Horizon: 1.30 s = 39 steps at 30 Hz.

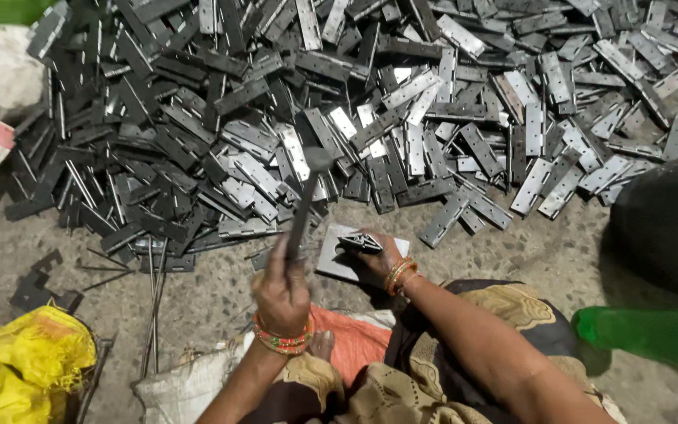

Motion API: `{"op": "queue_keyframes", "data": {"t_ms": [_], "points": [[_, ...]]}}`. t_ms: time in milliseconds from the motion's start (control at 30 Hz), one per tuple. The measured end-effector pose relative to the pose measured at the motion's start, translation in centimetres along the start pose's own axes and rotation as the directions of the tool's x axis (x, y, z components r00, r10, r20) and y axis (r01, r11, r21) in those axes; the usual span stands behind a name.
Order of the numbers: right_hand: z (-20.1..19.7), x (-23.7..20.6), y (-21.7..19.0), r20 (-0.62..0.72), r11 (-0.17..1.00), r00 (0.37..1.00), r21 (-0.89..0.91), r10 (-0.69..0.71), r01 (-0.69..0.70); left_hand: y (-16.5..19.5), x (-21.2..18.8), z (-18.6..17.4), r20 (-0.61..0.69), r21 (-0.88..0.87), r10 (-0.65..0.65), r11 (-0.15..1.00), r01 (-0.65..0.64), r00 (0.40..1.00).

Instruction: The person sits on the floor and repeatedly picks up metal hinge halves, places them on a metal plate, and uses a metal rod to press or align them. Finished pieces are dropped into a nearby bucket. The process is repeated continuously with many hinge parts visible on the floor.

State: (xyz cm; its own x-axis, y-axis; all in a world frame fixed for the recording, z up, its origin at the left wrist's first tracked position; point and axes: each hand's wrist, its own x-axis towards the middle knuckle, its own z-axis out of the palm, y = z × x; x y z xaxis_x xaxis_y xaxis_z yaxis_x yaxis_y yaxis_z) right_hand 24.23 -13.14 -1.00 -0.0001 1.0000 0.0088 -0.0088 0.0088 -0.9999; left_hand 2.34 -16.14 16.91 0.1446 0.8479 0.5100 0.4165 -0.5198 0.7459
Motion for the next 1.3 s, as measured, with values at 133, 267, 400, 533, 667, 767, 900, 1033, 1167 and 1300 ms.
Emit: {"op": "queue_keyframes", "data": {"t_ms": [133,267,400,533,667,767,900,1033,1167,1300], "points": [[-0.1,-0.3,0.5,0.001,0.991,0.997,-0.111,-0.078,0.077,-0.1,-0.8,0.8,0.034,0.067,0.243,0.967,-0.245,0.969],[-0.1,-0.1,1.4,-0.015,0.990,0.994,-0.099,-0.106,0.104,-3.4,-2.8,3.7,0.501,0.379,-0.417,0.894,0.241,0.759],[0.0,0.4,1.0,-0.128,0.983,0.983,-0.143,-0.130,0.111,-4.7,-3.1,3.3,0.323,0.272,-0.308,0.936,0.224,0.895],[0.1,0.1,0.9,-0.051,0.992,0.997,0.120,0.049,-0.042,-2.3,-0.6,0.9,0.187,0.054,-0.357,0.934,0.353,0.915],[0.2,-0.6,-0.3,0.009,0.993,0.999,0.110,-0.044,0.043,0.2,0.4,-0.4,-0.065,0.032,0.101,0.995,-0.099,0.993],[0.0,-0.8,-0.9,0.006,0.997,0.997,0.009,-0.077,0.077,-0.7,-0.6,1.4,0.026,-0.038,0.169,0.985,-0.168,0.985],[-0.3,-0.4,0.1,-0.051,0.997,0.998,0.069,0.033,-0.030,-4.3,-3.1,4.1,0.457,0.443,-0.437,0.867,0.228,0.775],[-0.4,0.6,1.6,-0.019,0.883,0.995,0.463,0.097,-0.077,-6.2,-4.1,3.5,0.269,0.336,-0.318,0.916,0.221,0.909],[-0.5,1.0,1.7,0.122,0.252,0.828,0.919,0.547,-0.303,-4.4,-1.7,2.7,0.084,-0.059,-0.087,0.994,0.092,0.993],[-0.8,0.9,0.6,-0.131,0.990,0.989,-0.106,0.076,-0.090,-2.0,-0.1,2.7,0.038,0.013,0.050,0.999,-0.050,0.998]]}}
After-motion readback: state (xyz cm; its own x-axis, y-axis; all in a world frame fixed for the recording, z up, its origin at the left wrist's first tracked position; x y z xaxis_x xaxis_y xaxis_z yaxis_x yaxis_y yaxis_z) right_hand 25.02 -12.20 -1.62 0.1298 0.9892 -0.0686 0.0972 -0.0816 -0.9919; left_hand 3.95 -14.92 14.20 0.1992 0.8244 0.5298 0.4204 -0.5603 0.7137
